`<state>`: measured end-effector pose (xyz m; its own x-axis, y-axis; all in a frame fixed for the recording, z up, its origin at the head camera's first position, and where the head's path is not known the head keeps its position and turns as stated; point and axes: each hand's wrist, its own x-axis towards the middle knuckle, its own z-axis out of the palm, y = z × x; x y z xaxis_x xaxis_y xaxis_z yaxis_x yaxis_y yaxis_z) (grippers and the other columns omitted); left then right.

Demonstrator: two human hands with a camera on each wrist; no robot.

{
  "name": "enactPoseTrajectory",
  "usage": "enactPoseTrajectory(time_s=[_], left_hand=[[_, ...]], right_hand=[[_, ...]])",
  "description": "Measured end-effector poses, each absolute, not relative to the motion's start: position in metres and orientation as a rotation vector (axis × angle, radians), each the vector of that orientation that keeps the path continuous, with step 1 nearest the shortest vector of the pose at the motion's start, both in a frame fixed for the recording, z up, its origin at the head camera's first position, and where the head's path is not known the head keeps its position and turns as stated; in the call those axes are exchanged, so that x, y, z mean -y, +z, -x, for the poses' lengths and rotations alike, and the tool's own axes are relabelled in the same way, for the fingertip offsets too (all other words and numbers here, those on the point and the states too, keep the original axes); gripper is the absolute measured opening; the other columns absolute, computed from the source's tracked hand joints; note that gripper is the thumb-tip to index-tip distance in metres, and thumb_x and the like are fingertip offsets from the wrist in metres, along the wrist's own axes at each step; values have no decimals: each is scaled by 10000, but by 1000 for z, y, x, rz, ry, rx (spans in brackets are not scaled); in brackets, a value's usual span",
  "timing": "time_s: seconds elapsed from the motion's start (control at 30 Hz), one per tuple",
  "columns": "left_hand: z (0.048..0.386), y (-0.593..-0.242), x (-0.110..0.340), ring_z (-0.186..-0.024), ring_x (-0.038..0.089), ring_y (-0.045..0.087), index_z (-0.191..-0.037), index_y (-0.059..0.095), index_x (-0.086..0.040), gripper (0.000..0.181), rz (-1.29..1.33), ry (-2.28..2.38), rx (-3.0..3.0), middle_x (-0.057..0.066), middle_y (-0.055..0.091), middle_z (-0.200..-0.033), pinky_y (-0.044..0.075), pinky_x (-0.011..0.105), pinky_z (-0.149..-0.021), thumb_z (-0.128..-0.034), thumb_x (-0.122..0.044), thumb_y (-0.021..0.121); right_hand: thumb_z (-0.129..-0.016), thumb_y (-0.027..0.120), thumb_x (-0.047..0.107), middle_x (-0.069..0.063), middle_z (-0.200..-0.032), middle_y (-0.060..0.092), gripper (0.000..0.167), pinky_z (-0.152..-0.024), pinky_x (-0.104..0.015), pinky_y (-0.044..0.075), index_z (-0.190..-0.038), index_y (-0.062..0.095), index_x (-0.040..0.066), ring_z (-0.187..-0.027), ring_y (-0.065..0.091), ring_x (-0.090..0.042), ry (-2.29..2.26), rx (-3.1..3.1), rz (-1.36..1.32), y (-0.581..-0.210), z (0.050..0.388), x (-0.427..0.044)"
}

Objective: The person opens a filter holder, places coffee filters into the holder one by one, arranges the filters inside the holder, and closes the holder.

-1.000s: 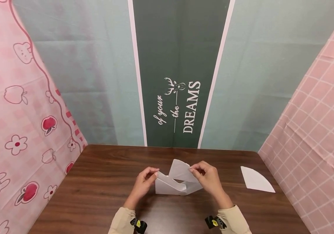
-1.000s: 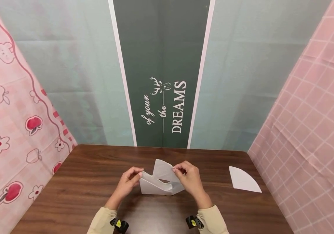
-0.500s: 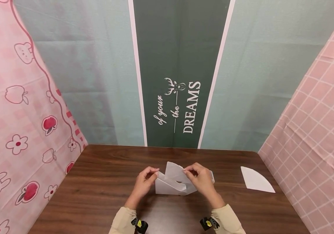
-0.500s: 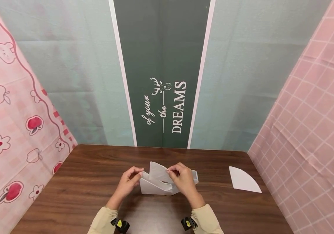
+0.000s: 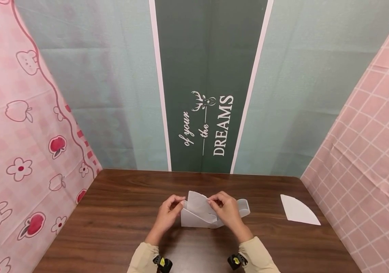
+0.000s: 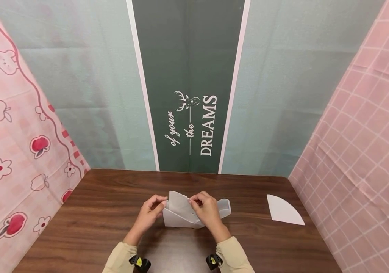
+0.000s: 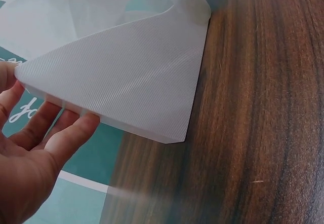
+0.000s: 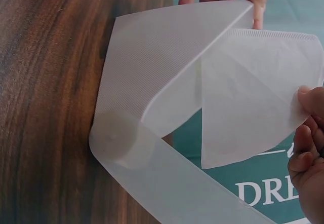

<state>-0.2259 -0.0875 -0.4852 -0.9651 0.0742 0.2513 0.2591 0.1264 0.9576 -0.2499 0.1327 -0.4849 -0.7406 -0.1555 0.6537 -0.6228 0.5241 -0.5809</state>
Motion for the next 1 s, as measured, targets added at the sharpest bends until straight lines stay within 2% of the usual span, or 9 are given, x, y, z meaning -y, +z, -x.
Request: enactPoseTrajectory(time_s=[0.4,0.67,1.0], left_hand=[[224,-485,87,-761,201,581,-1011,619,62,143,358,-1962,2215,210,626,-1001,514,517,-616,-907,-29,579],[223,-486,87,-766,191,572,-1004,620,58,136,348,-1969,2231,215,623,-1067,513,517,-634,-912,-30,574],[223,-484,88,-805,267,579,-1004,622,43,129,341,-1996,2232,203,618,-1085,507,529,-659,-916,-35,571]], right_hand=[[-702,787,-7,83,-693,543,149,-492,-205,420,-733,682,95,-582,461,-58,1151,2267,-594,-495,250,-128],[-713,779,-11,80,-703,556,158,-519,-214,444,-741,675,104,-595,477,-60,1144,2339,-567,-498,246,-126],[-716,762,-40,84,-702,560,173,-530,-219,442,-742,673,105,-599,486,-63,1103,2366,-573,-503,247,-122]])
